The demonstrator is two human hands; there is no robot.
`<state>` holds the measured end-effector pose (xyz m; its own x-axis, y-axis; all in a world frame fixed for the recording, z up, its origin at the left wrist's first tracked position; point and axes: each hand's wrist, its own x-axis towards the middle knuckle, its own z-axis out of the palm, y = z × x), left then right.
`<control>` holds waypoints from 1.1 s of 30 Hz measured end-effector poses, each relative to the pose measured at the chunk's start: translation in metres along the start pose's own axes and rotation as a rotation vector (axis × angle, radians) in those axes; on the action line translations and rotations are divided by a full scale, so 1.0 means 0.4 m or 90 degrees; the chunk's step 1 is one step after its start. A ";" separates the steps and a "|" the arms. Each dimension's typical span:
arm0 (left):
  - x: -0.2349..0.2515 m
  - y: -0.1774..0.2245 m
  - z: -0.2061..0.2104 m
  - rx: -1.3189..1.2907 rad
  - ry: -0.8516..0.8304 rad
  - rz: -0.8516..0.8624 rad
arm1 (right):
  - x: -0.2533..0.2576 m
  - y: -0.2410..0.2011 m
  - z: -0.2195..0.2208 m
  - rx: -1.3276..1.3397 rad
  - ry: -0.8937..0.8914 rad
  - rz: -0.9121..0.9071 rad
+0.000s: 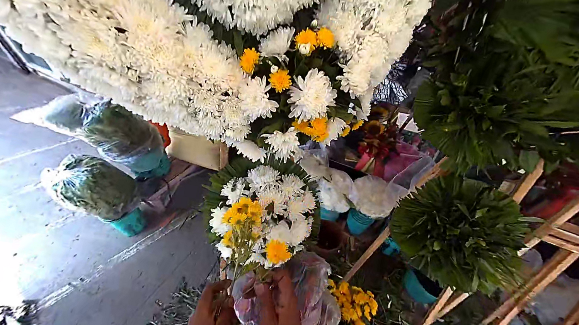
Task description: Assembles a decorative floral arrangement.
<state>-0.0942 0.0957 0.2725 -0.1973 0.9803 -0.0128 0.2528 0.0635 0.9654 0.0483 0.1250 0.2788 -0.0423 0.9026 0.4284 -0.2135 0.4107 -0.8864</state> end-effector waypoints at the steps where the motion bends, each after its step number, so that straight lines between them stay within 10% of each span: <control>1: -0.003 0.003 0.003 0.008 0.004 0.019 | 0.008 -0.010 -0.007 0.089 0.012 0.036; 7: -0.020 0.037 0.085 0.157 -0.002 0.193 | 0.042 -0.063 -0.103 0.388 -0.004 0.361; 18: -0.055 0.089 0.253 0.187 0.135 0.168 | 0.100 -0.083 -0.250 0.368 -0.137 0.418; 23: -0.064 0.071 0.242 0.023 0.126 0.147 | 0.195 -0.118 -0.255 0.296 -0.104 0.299; 33: -0.094 0.027 0.101 -0.028 0.178 0.116 | 0.858 -0.442 -0.363 -0.329 -0.014 -0.272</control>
<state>-0.0458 0.0670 0.2729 -0.4063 0.8851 0.2268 0.2678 -0.1219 0.9557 0.2134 0.3808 0.5570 -0.0790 0.6458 0.7594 0.2794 0.7456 -0.6050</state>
